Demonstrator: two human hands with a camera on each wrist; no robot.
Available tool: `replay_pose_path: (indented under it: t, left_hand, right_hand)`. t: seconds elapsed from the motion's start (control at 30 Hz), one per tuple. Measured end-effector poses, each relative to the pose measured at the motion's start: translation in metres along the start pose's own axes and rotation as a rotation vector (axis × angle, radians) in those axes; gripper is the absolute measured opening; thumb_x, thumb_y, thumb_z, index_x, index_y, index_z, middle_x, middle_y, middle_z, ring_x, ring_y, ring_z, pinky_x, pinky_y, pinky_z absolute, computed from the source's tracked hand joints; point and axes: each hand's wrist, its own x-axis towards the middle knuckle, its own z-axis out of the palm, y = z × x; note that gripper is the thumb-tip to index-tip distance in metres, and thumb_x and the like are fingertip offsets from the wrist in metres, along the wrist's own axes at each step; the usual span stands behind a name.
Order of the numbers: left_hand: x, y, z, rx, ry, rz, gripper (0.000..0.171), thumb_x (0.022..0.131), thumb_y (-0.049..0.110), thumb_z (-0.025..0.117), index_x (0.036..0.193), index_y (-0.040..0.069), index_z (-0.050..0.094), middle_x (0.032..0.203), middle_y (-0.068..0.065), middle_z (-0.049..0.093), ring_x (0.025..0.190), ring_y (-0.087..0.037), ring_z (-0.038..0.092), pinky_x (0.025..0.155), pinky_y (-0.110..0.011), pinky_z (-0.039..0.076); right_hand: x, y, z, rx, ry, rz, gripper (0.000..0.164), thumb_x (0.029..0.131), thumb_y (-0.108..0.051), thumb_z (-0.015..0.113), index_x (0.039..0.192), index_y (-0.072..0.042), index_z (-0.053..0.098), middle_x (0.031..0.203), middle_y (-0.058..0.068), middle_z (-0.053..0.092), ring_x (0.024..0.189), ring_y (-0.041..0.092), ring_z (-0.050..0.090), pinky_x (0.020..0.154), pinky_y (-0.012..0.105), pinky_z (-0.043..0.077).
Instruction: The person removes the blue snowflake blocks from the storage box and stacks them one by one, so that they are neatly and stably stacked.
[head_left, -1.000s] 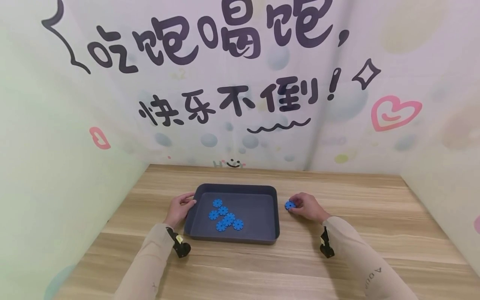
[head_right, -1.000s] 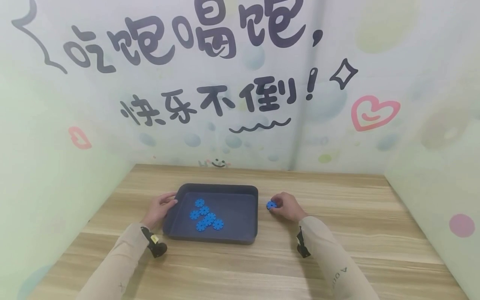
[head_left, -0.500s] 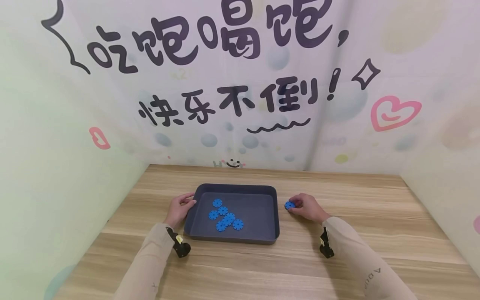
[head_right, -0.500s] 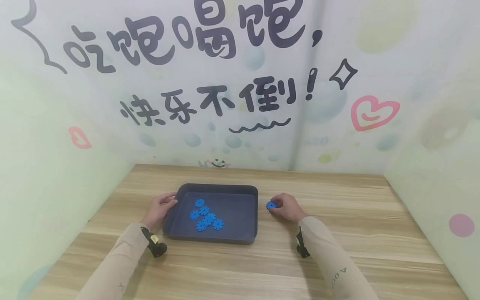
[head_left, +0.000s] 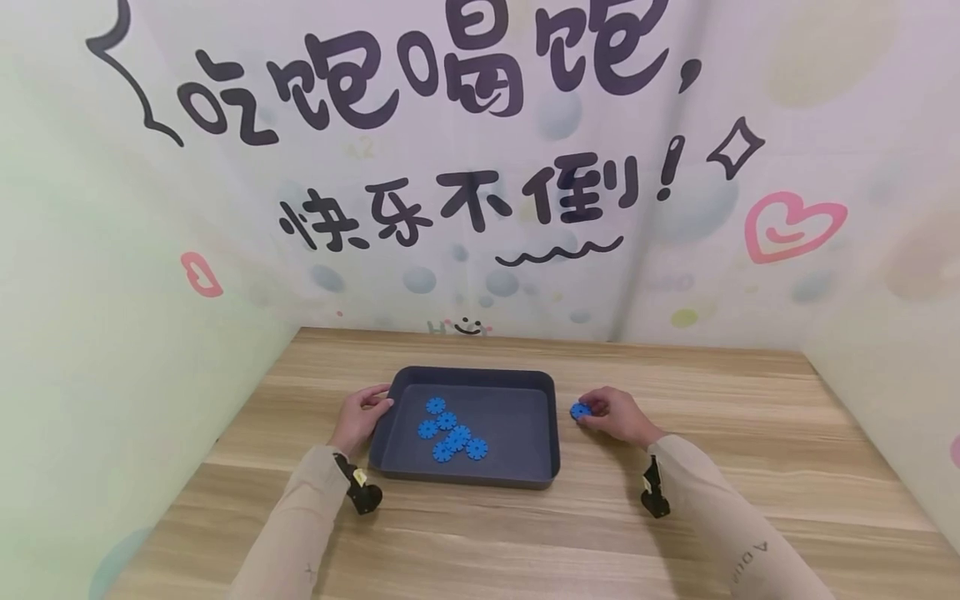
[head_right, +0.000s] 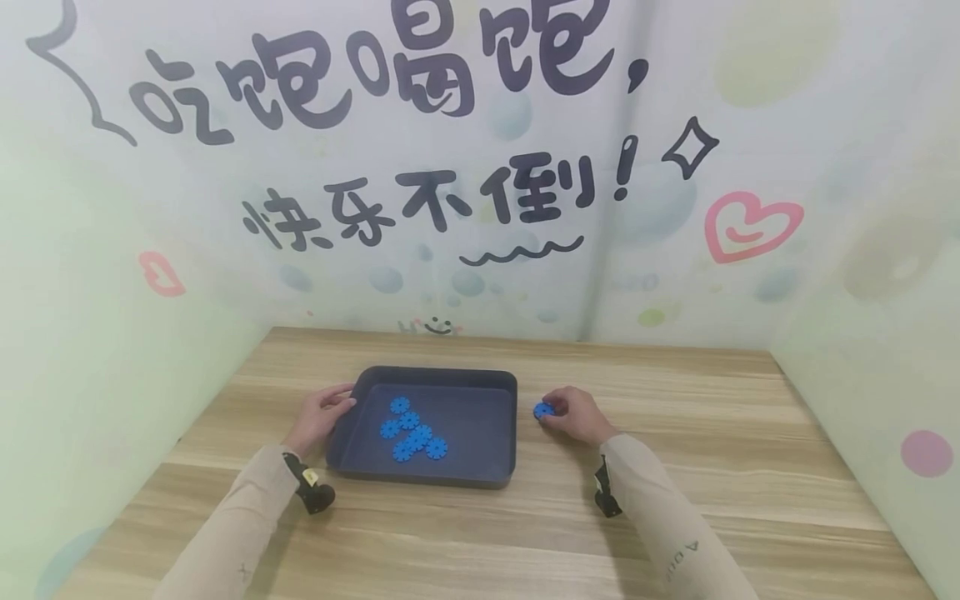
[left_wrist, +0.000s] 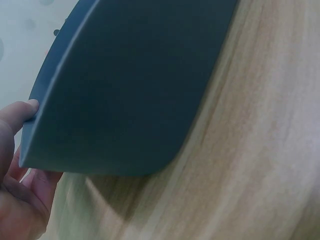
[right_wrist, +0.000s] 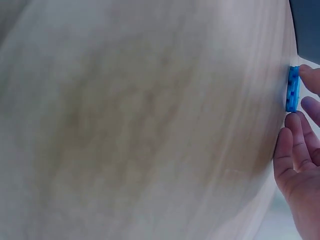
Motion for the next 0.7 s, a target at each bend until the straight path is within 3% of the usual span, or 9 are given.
replay_pose_path:
  t: [0.33,0.5,0.7]
  left_hand:
    - [0.000,0.000,0.001,0.013,-0.003,0.009,0.034,0.085,0.010,0.058,0.116,-0.002,0.055,0.101,-0.022,0.058,0.092,-0.029,0.053,0.071,-0.030,0.045]
    - [0.001,0.001,0.000,0.012,-0.014,0.001,0.035,0.086,0.010,0.057,0.118,-0.002,0.054,0.103,-0.023,0.057,0.093,-0.030,0.053,0.074,-0.035,0.046]
    - [0.001,0.000,-0.001,0.007,-0.020,-0.010,0.035,0.086,0.011,0.057,0.118,-0.002,0.054,0.103,-0.022,0.057,0.093,-0.029,0.053,0.073,-0.034,0.045]
  right_hand:
    - [-0.005,-0.010,-0.011,0.021,-0.002,0.034,0.031,0.077,-0.010,0.067,0.104,0.004,0.060,0.097,0.016,0.058,0.084,0.027,0.057,0.070,0.035,0.048]
    - [-0.001,-0.022,-0.016,0.055,0.035,-0.052,0.028,0.079,-0.006,0.063,0.104,0.005,0.060,0.100,0.018,0.058,0.084,0.028,0.056,0.067,0.031,0.048]
    - [0.011,-0.046,-0.013,0.044,0.028,-0.125,0.028,0.081,-0.013,0.063,0.105,0.001,0.061,0.101,0.013,0.059,0.082,0.022,0.056,0.067,0.029,0.048]
